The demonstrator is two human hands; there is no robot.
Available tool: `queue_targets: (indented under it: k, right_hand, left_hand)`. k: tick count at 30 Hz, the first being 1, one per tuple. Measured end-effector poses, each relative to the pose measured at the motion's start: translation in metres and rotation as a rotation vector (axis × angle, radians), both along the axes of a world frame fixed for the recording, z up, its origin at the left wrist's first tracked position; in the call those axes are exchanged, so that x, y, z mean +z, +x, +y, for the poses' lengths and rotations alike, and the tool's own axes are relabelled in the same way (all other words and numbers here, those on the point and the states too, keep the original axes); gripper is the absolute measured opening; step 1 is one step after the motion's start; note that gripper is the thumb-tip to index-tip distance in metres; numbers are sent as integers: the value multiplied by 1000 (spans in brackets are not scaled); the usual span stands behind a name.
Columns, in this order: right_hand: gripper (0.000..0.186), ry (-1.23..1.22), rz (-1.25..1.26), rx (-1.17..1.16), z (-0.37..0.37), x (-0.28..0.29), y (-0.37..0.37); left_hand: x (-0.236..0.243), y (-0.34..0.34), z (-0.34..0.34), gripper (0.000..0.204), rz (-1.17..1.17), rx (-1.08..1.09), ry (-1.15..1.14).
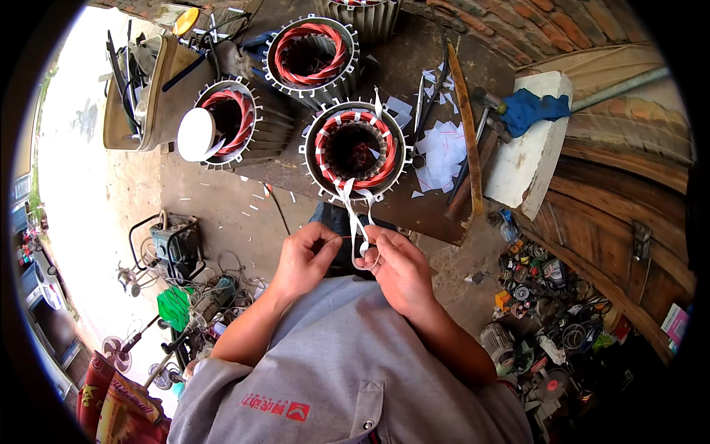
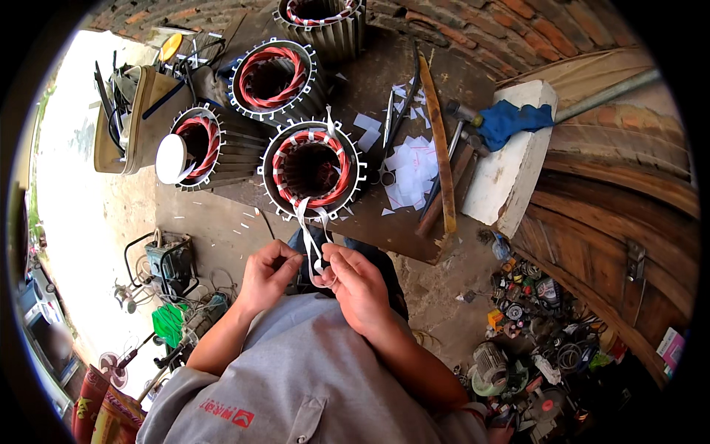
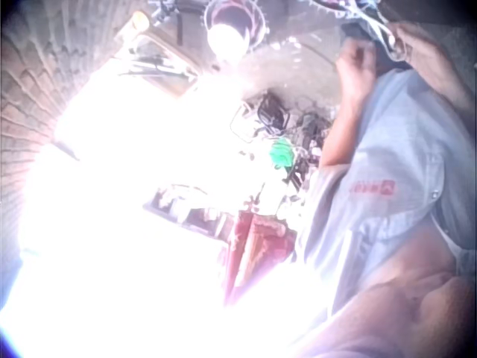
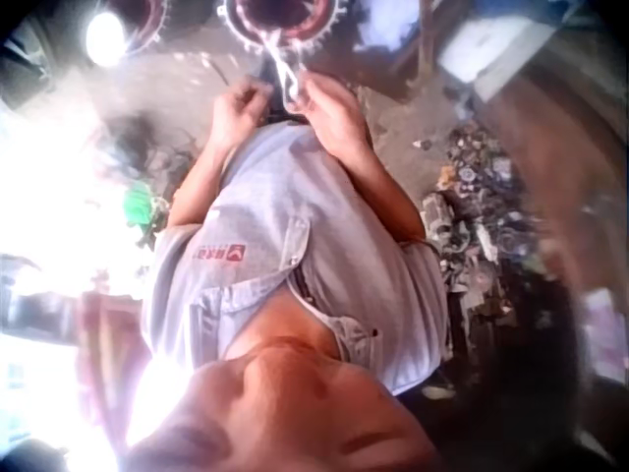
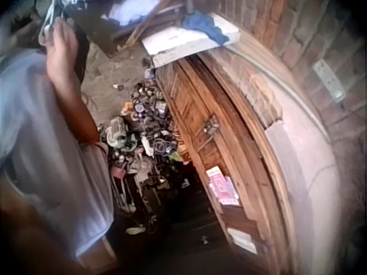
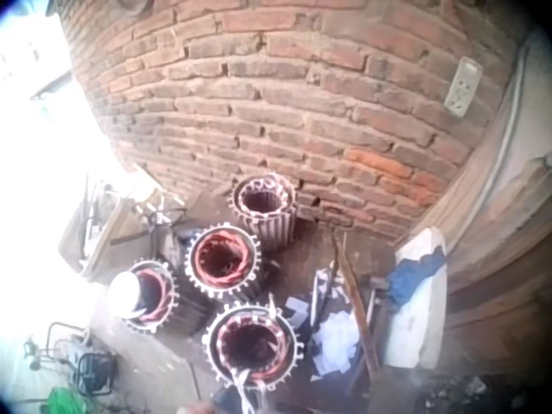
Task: The person winds white insulating tape around the copper windings of a motor stator. They repeatedly wrap the tape around the stator's teeth and slots to secure the copper coils, adjusting the stator's position as needed.
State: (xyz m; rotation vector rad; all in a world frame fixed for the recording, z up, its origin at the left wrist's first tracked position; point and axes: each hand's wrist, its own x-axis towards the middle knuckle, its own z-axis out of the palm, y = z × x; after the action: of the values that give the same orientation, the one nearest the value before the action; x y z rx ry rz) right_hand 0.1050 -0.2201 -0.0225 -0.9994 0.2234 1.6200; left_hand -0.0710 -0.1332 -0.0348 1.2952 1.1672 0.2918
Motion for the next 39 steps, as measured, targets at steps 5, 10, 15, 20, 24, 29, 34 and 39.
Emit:
queue_targets:
  k: [5,10,15,20,24,29,34,39]
  right_hand:
    - [25,103,-739,184,6,-9,0]
    - [17,272,-1599,205,19,24,10]
    - [6,446,-1752,242,12,69,22]
    - [8,684,-1585,100,4,97,28]
    - [9,945,-1482,188,-14,134,47]
    - [13,891,-1557,-270,-34,139,32]
    - [16,608,-1576,-192,-34,139,30]
    - [12,640,-1597,-127,-35,125,37]
  left_hand:
    - [3,13,6,8,9,-110,221]
    - [32,17,24,23,49,-296,193]
    - [67,10,68,35,71,-420,172]
    - [68,32,121,13,-8,-520,585]
    - [65,62,157,17,119,-911,889]
    - [51,86,175,14,128,-1301,954]
    - [43,88,182,11,5,-1365,898]
    - [42,92,184,8,1,-1419,898]
